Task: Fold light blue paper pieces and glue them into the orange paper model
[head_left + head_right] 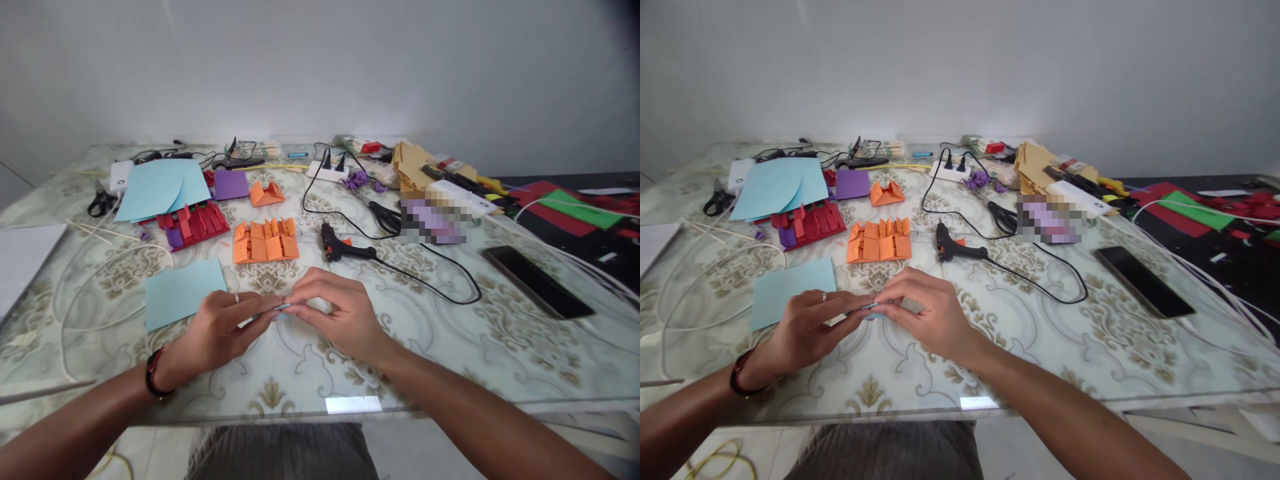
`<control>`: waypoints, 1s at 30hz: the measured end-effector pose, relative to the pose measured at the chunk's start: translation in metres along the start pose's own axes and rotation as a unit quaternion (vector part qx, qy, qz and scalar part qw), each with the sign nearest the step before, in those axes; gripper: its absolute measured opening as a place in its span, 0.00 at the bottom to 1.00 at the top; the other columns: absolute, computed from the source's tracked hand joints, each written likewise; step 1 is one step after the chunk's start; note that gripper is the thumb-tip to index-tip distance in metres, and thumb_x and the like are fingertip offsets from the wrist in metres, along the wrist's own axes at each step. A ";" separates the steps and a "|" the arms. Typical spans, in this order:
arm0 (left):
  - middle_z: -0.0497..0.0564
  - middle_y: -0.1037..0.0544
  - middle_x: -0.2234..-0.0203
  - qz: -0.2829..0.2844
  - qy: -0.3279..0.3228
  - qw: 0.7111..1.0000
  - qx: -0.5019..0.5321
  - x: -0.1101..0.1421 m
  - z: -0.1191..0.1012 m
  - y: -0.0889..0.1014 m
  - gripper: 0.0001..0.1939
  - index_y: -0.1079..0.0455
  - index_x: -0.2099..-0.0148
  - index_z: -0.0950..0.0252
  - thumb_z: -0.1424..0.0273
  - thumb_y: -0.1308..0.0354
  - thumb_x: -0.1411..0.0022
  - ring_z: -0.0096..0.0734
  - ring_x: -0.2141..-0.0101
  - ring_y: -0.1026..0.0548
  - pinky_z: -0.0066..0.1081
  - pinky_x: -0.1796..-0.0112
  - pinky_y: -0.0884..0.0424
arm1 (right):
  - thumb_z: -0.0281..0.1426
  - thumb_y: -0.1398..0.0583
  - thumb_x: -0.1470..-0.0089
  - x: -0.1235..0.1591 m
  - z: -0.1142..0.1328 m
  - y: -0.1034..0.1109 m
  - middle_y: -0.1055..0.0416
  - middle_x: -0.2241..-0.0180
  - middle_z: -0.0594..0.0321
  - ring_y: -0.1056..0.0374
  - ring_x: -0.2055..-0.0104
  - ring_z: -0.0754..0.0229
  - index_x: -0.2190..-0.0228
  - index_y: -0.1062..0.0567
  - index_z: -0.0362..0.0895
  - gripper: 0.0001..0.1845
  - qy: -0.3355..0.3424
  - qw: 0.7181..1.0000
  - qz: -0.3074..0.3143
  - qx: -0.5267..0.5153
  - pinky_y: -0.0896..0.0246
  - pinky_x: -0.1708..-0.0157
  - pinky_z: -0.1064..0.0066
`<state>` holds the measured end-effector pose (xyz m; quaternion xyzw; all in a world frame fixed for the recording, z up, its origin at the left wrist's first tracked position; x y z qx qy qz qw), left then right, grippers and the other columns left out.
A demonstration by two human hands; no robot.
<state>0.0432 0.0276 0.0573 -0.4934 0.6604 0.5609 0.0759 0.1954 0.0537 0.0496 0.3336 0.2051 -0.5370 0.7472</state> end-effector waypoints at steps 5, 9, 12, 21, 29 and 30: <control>0.53 0.13 0.66 0.004 0.001 1.000 -0.004 -0.002 -0.002 0.000 0.06 0.23 0.53 0.69 0.74 0.40 0.29 0.25 0.71 0.16 0.20 0.69 0.23 | 0.20 0.31 0.45 0.000 0.001 -0.001 0.22 0.67 0.59 0.27 0.67 0.63 0.64 0.20 0.41 0.07 0.007 1.000 0.003 -0.003 0.28 0.64 0.70; 0.53 0.14 0.66 0.004 0.000 1.000 0.027 -0.004 -0.002 0.001 0.05 0.23 0.54 0.69 0.75 0.40 0.30 0.26 0.67 0.16 0.20 0.64 0.22 | 0.20 0.31 0.44 0.001 0.003 -0.002 0.22 0.66 0.58 0.26 0.66 0.63 0.62 0.20 0.41 0.08 0.017 1.000 0.003 0.000 0.28 0.64 0.70; 0.52 0.15 0.67 0.005 -0.001 0.999 0.036 -0.005 -0.002 0.000 0.04 0.23 0.56 0.69 0.76 0.39 0.30 0.26 0.66 0.16 0.20 0.63 0.22 | 0.21 0.31 0.44 0.000 0.004 -0.002 0.22 0.67 0.58 0.26 0.65 0.62 0.63 0.19 0.41 0.06 0.020 1.000 0.007 0.001 0.28 0.64 0.70; 0.50 0.16 0.68 0.029 0.007 0.999 0.028 -0.001 0.002 -0.004 0.03 0.25 0.56 0.67 0.76 0.39 0.31 0.26 0.69 0.17 0.22 0.67 0.24 | 0.26 0.33 0.41 0.001 -0.006 -0.006 0.24 0.68 0.61 0.28 0.65 0.62 0.68 0.21 0.43 0.03 -0.065 0.997 0.041 -0.018 0.31 0.62 0.68; 0.42 0.27 0.78 0.051 0.319 0.911 0.257 0.017 0.052 -0.027 0.13 0.25 0.49 0.65 0.65 0.36 0.32 0.31 0.73 0.18 0.28 0.69 0.18 | 0.37 0.32 0.43 0.012 -0.050 -0.003 0.25 0.68 0.64 0.28 0.66 0.63 0.68 0.23 0.44 0.09 -0.302 0.940 -0.024 -0.158 0.32 0.63 0.71; 0.41 0.29 0.79 0.045 0.345 0.889 0.299 0.019 0.056 -0.030 0.12 0.25 0.51 0.66 0.65 0.36 0.33 0.31 0.72 0.17 0.29 0.68 0.17 | 0.37 0.32 0.44 0.012 -0.052 -0.002 0.25 0.68 0.64 0.28 0.66 0.63 0.68 0.23 0.44 0.10 -0.311 0.935 -0.031 -0.166 0.32 0.63 0.71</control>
Point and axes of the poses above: each hand's wrist, its own x-axis away from the middle knuckle, its own y-axis out of the back of the hand, z = x × y, the point moved 8 cm from there along -x, towards the middle knuckle
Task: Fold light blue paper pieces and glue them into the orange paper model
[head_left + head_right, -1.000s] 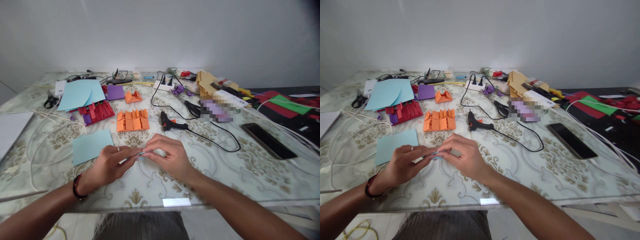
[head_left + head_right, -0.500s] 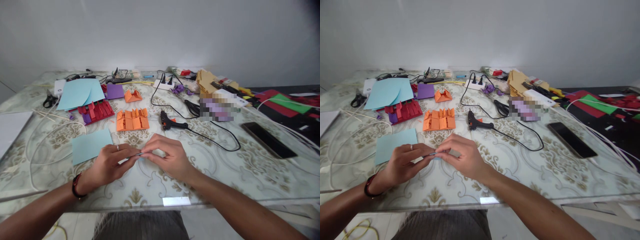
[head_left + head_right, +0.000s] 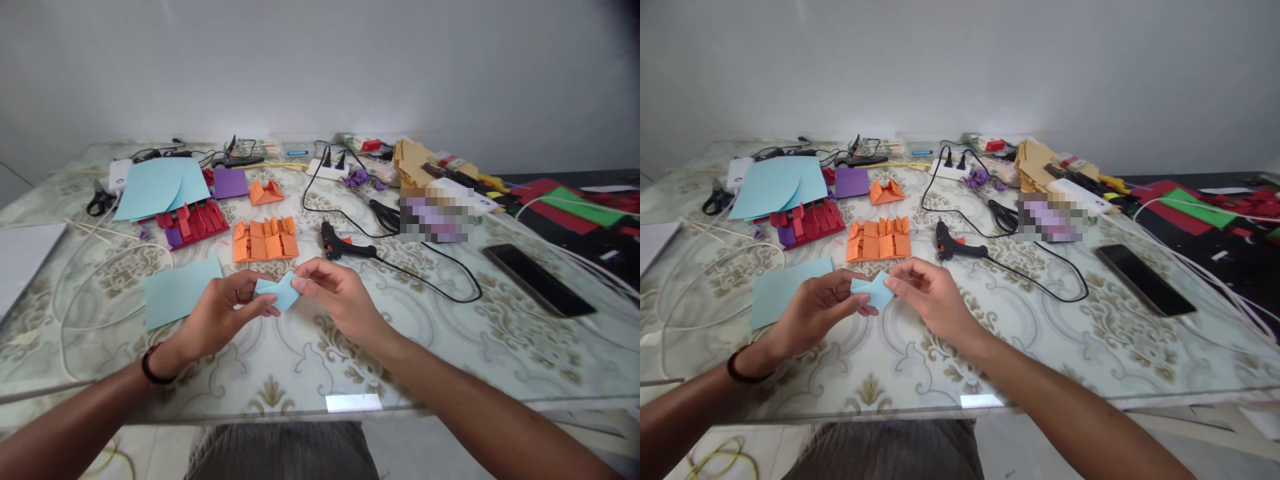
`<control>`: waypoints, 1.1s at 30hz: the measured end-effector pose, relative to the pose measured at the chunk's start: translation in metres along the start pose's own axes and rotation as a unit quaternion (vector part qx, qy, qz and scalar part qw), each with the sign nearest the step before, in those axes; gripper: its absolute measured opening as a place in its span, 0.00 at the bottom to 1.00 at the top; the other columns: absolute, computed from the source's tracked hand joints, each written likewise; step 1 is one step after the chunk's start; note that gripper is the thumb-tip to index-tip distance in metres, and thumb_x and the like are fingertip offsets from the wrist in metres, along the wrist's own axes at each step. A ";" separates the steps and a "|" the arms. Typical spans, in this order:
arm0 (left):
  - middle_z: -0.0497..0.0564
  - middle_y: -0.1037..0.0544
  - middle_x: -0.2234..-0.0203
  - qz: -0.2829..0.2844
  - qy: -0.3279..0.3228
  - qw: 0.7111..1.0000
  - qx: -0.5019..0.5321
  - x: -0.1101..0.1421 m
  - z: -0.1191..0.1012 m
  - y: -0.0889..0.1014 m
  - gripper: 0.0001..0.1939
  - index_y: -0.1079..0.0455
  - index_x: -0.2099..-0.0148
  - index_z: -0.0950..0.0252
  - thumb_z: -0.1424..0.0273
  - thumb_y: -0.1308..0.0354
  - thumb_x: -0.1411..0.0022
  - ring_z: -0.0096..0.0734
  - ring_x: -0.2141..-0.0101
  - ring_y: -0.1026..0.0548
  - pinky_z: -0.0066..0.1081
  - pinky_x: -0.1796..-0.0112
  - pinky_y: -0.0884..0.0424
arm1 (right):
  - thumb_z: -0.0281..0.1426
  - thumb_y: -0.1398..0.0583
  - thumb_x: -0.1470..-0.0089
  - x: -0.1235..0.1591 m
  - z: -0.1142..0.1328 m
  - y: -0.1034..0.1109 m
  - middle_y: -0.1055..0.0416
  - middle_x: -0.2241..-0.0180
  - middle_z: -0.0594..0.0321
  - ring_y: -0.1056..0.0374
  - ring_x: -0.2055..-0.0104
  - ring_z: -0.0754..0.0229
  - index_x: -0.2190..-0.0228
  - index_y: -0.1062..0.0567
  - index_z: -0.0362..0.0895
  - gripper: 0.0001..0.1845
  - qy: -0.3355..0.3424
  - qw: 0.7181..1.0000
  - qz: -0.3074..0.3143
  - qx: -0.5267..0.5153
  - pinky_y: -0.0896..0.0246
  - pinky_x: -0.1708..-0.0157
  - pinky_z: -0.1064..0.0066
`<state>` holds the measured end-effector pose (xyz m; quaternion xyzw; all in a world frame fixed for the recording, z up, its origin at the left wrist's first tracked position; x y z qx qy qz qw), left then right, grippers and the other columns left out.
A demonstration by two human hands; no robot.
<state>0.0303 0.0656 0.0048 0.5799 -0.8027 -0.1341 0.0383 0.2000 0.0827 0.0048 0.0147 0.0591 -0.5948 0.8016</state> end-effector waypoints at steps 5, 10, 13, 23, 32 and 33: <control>0.44 0.27 0.76 -0.023 0.010 0.999 0.048 -0.003 0.005 0.005 0.11 0.26 0.64 0.67 0.65 0.34 0.35 0.26 0.73 0.22 0.28 0.66 0.18 | 0.40 0.31 0.45 0.000 -0.005 -0.002 0.24 0.70 0.64 0.29 0.69 0.63 0.67 0.23 0.44 0.13 -0.031 0.999 0.013 0.012 0.32 0.67 0.71; 0.47 0.25 0.72 -0.001 0.000 1.000 0.020 -0.003 0.004 0.004 0.11 0.25 0.63 0.66 0.63 0.35 0.35 0.26 0.71 0.27 0.26 0.69 0.25 | 0.42 0.33 0.42 0.003 -0.010 -0.012 0.21 0.70 0.62 0.25 0.67 0.61 0.66 0.20 0.43 0.14 -0.046 0.996 0.068 0.041 0.31 0.65 0.71; 0.43 0.37 0.79 -0.006 0.006 1.000 -0.017 -0.004 0.002 0.005 0.18 0.33 0.72 0.66 0.62 0.36 0.34 0.22 0.77 0.38 0.24 0.77 0.39 | 0.43 0.32 0.43 0.003 -0.009 -0.011 0.20 0.69 0.62 0.23 0.67 0.60 0.67 0.19 0.43 0.15 -0.039 0.996 0.062 0.042 0.29 0.64 0.70; 0.44 0.43 0.79 0.003 -0.020 0.997 -0.077 -0.004 -0.009 0.006 0.22 0.38 0.75 0.65 0.61 0.39 0.32 0.24 0.75 0.45 0.27 0.74 0.45 | 0.42 0.32 0.43 0.006 -0.005 -0.014 0.18 0.71 0.60 0.21 0.69 0.59 0.66 0.18 0.42 0.14 -0.033 0.993 0.061 0.093 0.29 0.66 0.70; 0.43 0.42 0.82 0.004 -0.007 0.999 -0.031 -0.004 -0.009 0.005 0.23 0.37 0.76 0.65 0.60 0.41 0.30 0.22 0.79 0.44 0.26 0.79 0.45 | 0.41 0.32 0.42 0.004 -0.004 -0.013 0.18 0.72 0.61 0.20 0.69 0.59 0.66 0.17 0.43 0.13 -0.022 0.995 0.049 0.084 0.26 0.67 0.70; 0.43 0.42 0.82 0.007 -0.009 0.999 -0.031 -0.004 -0.009 0.005 0.23 0.36 0.76 0.65 0.60 0.42 0.30 0.23 0.79 0.44 0.26 0.78 0.45 | 0.40 0.32 0.42 0.004 -0.004 -0.013 0.18 0.73 0.61 0.20 0.70 0.59 0.66 0.17 0.43 0.13 -0.022 0.995 0.049 0.086 0.26 0.67 0.70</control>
Point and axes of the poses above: each hand's wrist, its own x-axis away from the middle knuckle, its own y-axis out of the back of the hand, z = x × y, the point moved 8 cm from there along -x, towards the middle knuckle
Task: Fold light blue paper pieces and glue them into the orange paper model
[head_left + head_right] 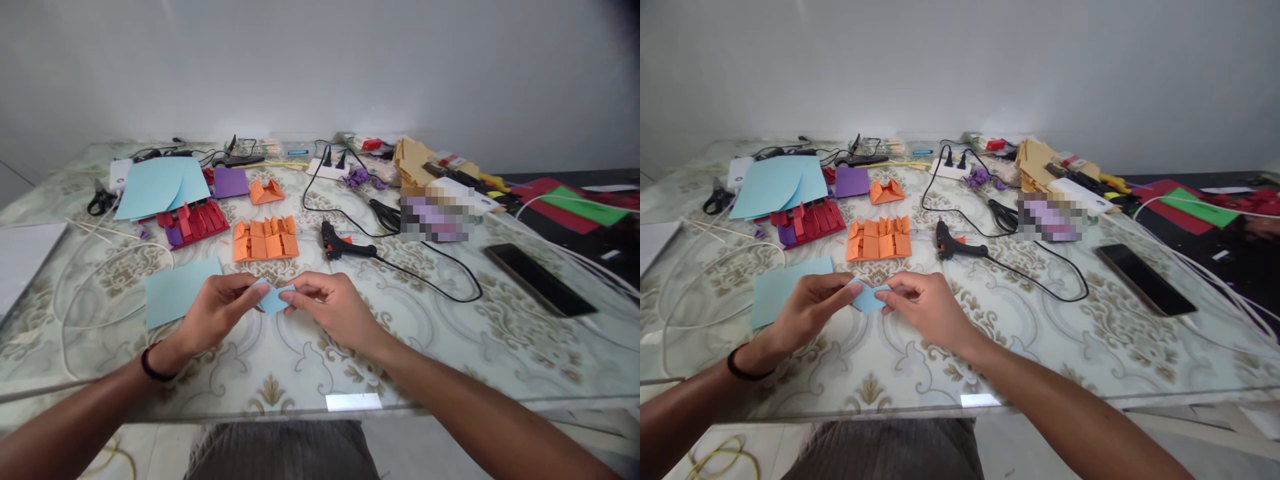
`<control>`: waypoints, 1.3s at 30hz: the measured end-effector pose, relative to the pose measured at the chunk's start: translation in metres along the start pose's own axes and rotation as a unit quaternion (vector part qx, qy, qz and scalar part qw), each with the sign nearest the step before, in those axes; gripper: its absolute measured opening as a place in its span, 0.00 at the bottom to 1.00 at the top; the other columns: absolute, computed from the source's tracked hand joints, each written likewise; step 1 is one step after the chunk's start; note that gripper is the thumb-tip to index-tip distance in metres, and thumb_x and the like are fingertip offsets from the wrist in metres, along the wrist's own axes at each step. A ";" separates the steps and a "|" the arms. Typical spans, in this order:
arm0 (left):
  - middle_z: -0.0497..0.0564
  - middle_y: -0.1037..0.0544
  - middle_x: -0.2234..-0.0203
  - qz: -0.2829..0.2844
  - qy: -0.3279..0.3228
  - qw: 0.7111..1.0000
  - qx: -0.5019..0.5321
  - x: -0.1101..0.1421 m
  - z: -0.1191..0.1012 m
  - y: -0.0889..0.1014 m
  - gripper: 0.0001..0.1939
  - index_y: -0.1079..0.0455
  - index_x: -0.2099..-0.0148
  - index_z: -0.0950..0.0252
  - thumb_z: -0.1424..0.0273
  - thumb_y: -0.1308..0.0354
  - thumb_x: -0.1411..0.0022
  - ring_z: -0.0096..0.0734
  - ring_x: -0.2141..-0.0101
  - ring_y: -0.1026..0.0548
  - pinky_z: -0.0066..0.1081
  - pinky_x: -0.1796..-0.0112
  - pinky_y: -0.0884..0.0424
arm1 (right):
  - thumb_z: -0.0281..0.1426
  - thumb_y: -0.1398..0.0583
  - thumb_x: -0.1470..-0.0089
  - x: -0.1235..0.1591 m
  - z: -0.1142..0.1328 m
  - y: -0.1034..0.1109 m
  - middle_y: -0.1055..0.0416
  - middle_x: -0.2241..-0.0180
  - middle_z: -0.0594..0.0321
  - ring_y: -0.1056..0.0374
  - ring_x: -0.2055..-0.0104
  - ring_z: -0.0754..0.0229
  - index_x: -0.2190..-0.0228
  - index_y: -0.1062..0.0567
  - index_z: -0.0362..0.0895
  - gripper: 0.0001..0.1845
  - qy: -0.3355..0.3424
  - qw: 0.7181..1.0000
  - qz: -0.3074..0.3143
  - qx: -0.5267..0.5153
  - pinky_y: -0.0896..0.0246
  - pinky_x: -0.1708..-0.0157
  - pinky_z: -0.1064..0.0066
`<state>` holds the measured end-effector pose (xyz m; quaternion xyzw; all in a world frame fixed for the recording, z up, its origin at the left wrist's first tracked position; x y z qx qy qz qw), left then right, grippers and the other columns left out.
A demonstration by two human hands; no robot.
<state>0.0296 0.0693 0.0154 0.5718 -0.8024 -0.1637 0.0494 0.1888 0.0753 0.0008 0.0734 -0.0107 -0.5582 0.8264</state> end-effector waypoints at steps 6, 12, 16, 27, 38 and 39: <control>0.44 0.32 0.83 0.003 -0.011 0.998 -0.069 0.001 -0.006 0.003 0.22 0.29 0.74 0.66 0.60 0.41 0.29 0.23 0.79 0.35 0.24 0.77 0.39 | 0.39 0.32 0.43 0.001 -0.001 0.001 0.17 0.71 0.61 0.20 0.70 0.59 0.65 0.18 0.43 0.12 -0.006 1.000 0.009 -0.010 0.27 0.66 0.70; 0.48 0.20 0.79 0.027 -0.021 0.997 -0.068 0.001 -0.009 0.001 0.22 0.20 0.71 0.65 0.61 0.45 0.27 0.28 0.76 0.24 0.25 0.73 0.30 | 0.36 0.34 0.41 0.000 0.003 0.001 0.22 0.74 0.65 0.26 0.72 0.62 0.65 0.18 0.43 0.09 0.006 0.999 0.029 0.039 0.33 0.70 0.71; 0.48 0.19 0.78 0.053 -0.013 0.997 -0.049 0.001 -0.005 -0.004 0.22 0.21 0.71 0.66 0.62 0.44 0.27 0.27 0.76 0.23 0.25 0.72 0.29 | 0.38 0.34 0.41 -0.001 0.003 0.000 0.28 0.77 0.67 0.34 0.75 0.65 0.66 0.20 0.43 0.10 0.014 0.996 0.035 0.076 0.41 0.74 0.73; 0.47 0.24 0.83 0.136 -0.012 0.988 -0.076 0.004 -0.007 -0.013 0.19 0.21 0.71 0.68 0.64 0.42 0.29 0.22 0.80 0.30 0.23 0.78 0.36 | 0.35 0.35 0.41 0.003 0.006 -0.011 0.25 0.71 0.64 0.34 0.71 0.65 0.67 0.20 0.44 0.08 0.029 0.991 0.113 0.059 0.38 0.70 0.72; 0.51 0.18 0.77 0.106 0.050 0.992 -0.050 0.001 0.012 -0.010 0.18 0.21 0.69 0.68 0.61 0.39 0.32 0.27 0.76 0.24 0.25 0.74 0.31 | 0.42 0.29 0.48 -0.003 -0.015 -0.009 0.28 0.70 0.64 0.30 0.71 0.63 0.67 0.21 0.42 0.16 -0.059 0.992 0.090 -0.062 0.30 0.71 0.70; 0.50 0.19 0.78 0.104 0.041 0.992 -0.058 0.000 0.011 -0.009 0.17 0.21 0.69 0.68 0.62 0.38 0.32 0.26 0.76 0.26 0.25 0.73 0.32 | 0.42 0.29 0.49 -0.002 -0.016 -0.008 0.28 0.70 0.64 0.30 0.72 0.63 0.67 0.21 0.42 0.16 -0.065 0.992 0.087 -0.064 0.30 0.70 0.70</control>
Point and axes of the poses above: each hand's wrist, its own x-axis away from the middle knuckle, its own y-axis out of the back of the hand, z = x × y, the point moved 8 cm from there along -x, towards the middle knuckle
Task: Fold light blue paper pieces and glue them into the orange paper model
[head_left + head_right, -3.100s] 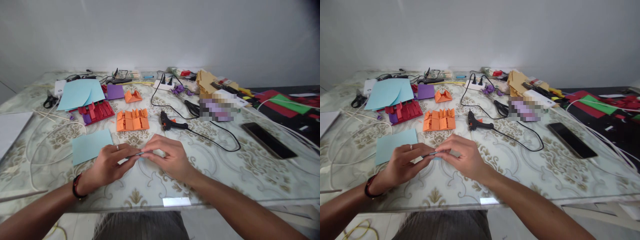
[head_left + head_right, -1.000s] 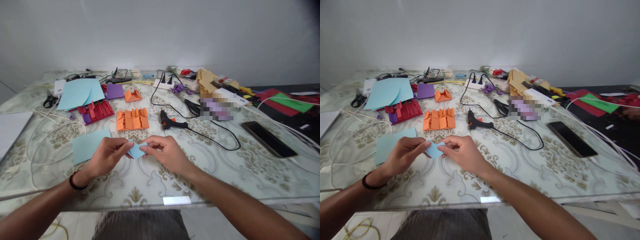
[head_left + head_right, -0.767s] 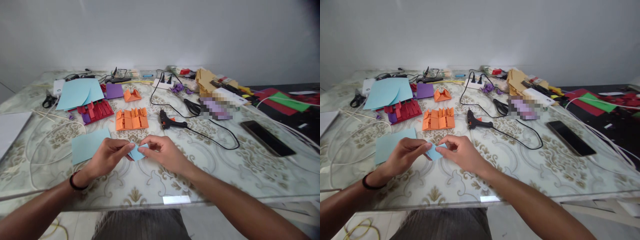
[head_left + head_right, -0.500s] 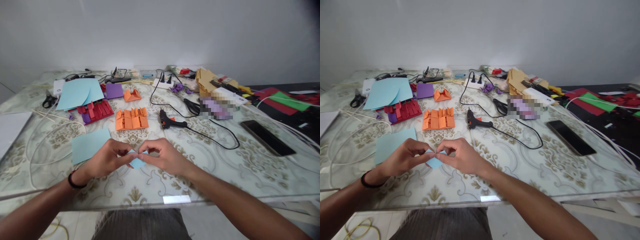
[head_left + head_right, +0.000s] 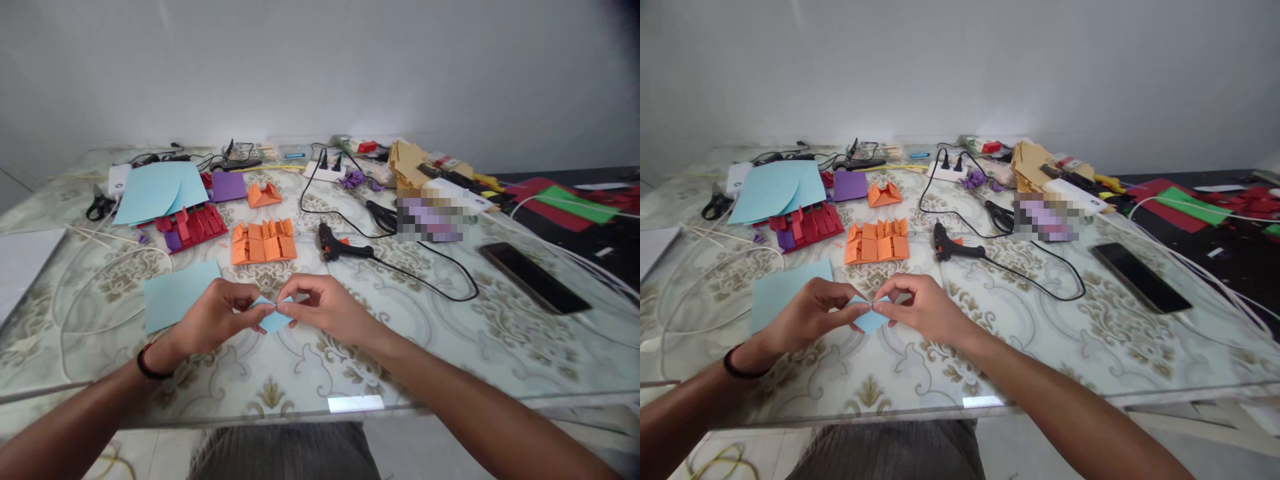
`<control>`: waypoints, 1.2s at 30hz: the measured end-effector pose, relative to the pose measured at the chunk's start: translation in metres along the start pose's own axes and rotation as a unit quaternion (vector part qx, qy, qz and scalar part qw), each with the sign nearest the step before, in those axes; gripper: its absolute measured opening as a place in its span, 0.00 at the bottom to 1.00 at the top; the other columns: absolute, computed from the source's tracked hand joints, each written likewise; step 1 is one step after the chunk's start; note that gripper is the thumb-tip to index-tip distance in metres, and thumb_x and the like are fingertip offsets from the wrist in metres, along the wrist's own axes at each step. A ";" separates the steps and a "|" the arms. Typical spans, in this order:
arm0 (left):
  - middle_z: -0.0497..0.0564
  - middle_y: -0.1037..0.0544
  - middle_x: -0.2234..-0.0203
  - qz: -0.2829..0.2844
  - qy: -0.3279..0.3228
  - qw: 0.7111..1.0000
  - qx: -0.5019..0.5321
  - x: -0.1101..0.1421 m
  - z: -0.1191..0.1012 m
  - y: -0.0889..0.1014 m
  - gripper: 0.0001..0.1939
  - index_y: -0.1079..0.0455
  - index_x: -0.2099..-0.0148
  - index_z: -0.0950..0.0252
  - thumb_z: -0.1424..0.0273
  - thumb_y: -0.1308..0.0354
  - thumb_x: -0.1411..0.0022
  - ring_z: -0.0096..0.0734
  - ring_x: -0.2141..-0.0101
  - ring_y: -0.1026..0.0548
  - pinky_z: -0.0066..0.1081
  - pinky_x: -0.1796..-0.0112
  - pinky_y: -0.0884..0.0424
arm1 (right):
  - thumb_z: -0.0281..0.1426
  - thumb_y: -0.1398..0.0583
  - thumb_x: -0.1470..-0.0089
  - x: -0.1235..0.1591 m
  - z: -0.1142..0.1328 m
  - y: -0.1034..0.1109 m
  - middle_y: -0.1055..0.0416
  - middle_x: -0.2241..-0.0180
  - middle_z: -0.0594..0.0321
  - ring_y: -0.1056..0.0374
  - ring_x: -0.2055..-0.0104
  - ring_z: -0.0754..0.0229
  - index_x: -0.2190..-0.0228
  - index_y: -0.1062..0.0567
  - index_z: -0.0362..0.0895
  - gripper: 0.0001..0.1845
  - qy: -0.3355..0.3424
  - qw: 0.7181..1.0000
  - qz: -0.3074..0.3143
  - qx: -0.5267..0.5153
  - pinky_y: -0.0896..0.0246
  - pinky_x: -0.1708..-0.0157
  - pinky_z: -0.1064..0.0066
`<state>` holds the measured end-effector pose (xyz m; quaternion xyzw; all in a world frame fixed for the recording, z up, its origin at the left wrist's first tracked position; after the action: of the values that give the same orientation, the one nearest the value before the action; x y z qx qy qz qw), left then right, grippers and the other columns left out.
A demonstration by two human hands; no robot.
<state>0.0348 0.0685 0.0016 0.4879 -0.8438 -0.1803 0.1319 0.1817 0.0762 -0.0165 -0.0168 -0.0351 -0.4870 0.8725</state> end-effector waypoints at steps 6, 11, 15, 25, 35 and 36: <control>0.45 0.21 0.75 -0.022 -0.061 0.995 -0.075 0.001 -0.011 -0.002 0.07 0.19 0.64 0.65 0.69 0.37 0.35 0.21 0.75 0.33 0.22 0.72 0.36 | 0.33 0.32 0.47 0.001 0.000 -0.003 0.27 0.68 0.63 0.31 0.69 0.63 0.68 0.22 0.43 0.07 0.008 0.998 0.008 0.054 0.35 0.69 0.71; 0.44 0.24 0.76 -0.038 -0.090 0.993 -0.064 0.006 -0.019 0.000 0.05 0.21 0.65 0.66 0.73 0.37 0.36 0.22 0.73 0.33 0.22 0.70 0.35 | 0.28 0.35 0.49 0.001 0.006 -0.006 0.27 0.68 0.64 0.32 0.67 0.63 0.69 0.24 0.44 0.02 0.034 0.997 0.013 0.072 0.35 0.66 0.70; 0.43 0.26 0.78 -0.050 -0.108 0.993 -0.026 0.008 -0.020 0.007 0.07 0.23 0.67 0.66 0.72 0.37 0.35 0.21 0.75 0.34 0.22 0.72 0.36 | 0.30 0.35 0.48 0.003 0.015 -0.003 0.28 0.69 0.65 0.32 0.68 0.64 0.71 0.25 0.43 0.04 0.052 0.997 0.002 0.049 0.33 0.63 0.69; 0.45 0.22 0.74 -0.054 -0.119 0.990 -0.060 0.004 -0.020 0.007 0.07 0.21 0.64 0.65 0.69 0.37 0.33 0.22 0.73 0.30 0.24 0.69 0.34 | 0.25 0.35 0.50 0.005 0.034 0.007 0.27 0.67 0.65 0.31 0.65 0.62 0.70 0.26 0.43 0.04 0.110 0.985 0.033 0.128 0.34 0.59 0.68; 0.46 0.23 0.72 -0.055 -0.091 0.993 -0.048 0.003 -0.016 0.004 0.05 0.24 0.63 0.65 0.69 0.37 0.34 0.23 0.72 0.28 0.24 0.68 0.31 | 0.28 0.36 0.46 0.004 0.026 0.004 0.25 0.68 0.66 0.33 0.67 0.64 0.69 0.23 0.43 0.01 0.102 0.977 0.000 0.185 0.38 0.64 0.71; 0.46 0.23 0.72 -0.050 -0.085 0.994 -0.039 0.003 -0.014 0.003 0.05 0.24 0.63 0.65 0.69 0.37 0.34 0.23 0.72 0.28 0.24 0.68 0.30 | 0.27 0.36 0.46 0.004 0.027 0.004 0.25 0.69 0.66 0.33 0.67 0.64 0.69 0.24 0.44 0.00 0.100 0.977 -0.001 0.189 0.38 0.64 0.71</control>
<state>0.0367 0.0650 0.0161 0.5064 -0.8191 -0.2605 0.0693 0.1859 0.0770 0.0104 0.1972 -0.0386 -0.4717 0.8586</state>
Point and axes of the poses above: each hand's wrist, its own x-axis away from the middle knuckle, its own y-axis out of the back of the hand, z = x × y, the point moved 8 cm from there along -x, towards the middle knuckle
